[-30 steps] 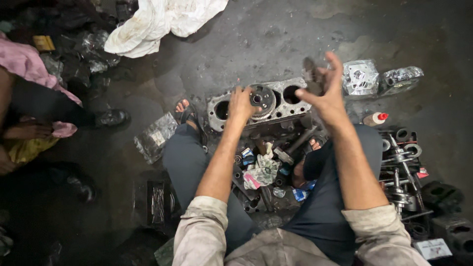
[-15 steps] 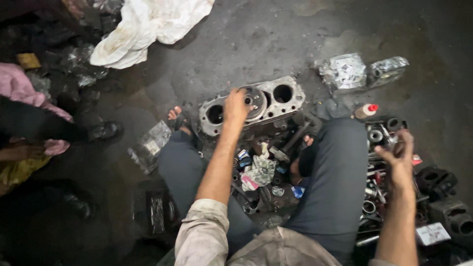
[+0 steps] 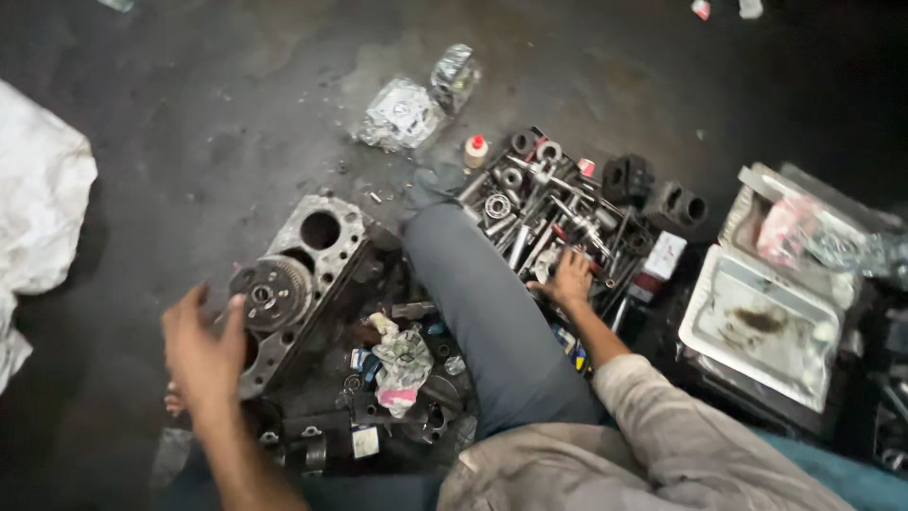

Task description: The person sits on the floor and assembles an engine block by hand, wiping a camshaft gear, placing it on the block, and inserting small metal components from a plastic bag into the gear. The person repeatedly adjusts and repositions the gear and components.

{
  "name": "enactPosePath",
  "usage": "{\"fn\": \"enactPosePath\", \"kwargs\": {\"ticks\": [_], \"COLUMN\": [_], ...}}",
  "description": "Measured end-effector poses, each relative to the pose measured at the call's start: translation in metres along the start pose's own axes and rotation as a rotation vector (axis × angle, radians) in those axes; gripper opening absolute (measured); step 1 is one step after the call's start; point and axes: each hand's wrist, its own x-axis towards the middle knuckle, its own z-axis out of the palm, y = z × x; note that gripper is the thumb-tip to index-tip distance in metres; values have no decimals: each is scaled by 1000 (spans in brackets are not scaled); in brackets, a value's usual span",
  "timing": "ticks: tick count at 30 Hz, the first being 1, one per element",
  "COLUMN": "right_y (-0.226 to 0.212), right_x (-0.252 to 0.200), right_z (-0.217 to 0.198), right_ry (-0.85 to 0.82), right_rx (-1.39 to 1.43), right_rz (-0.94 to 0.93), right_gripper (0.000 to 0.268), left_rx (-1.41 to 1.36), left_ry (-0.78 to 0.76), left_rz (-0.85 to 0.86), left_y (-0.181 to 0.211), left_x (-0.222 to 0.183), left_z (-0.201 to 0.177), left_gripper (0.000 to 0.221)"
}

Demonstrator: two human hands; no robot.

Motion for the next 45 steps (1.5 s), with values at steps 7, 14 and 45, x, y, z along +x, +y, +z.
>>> {"fn": "enactPosePath", "kwargs": {"ticks": [7, 14, 45], "right_y": [2, 11, 231], "right_x": [11, 2, 64], "right_z": [10, 19, -389], "right_ry": [-62, -163, -204], "right_rx": [-159, -584, -476], "right_rz": [4, -219, 193], "right_gripper": [138, 124, 40], "left_rx": [86, -3, -253], "left_ry": [-83, -195, -65], "left_rz": [-17, -21, 69], "left_y": [-11, -22, 45], "left_x": [-13, -9, -29], "left_z": [-13, 1, -72], "left_gripper": [47, 62, 80]}}
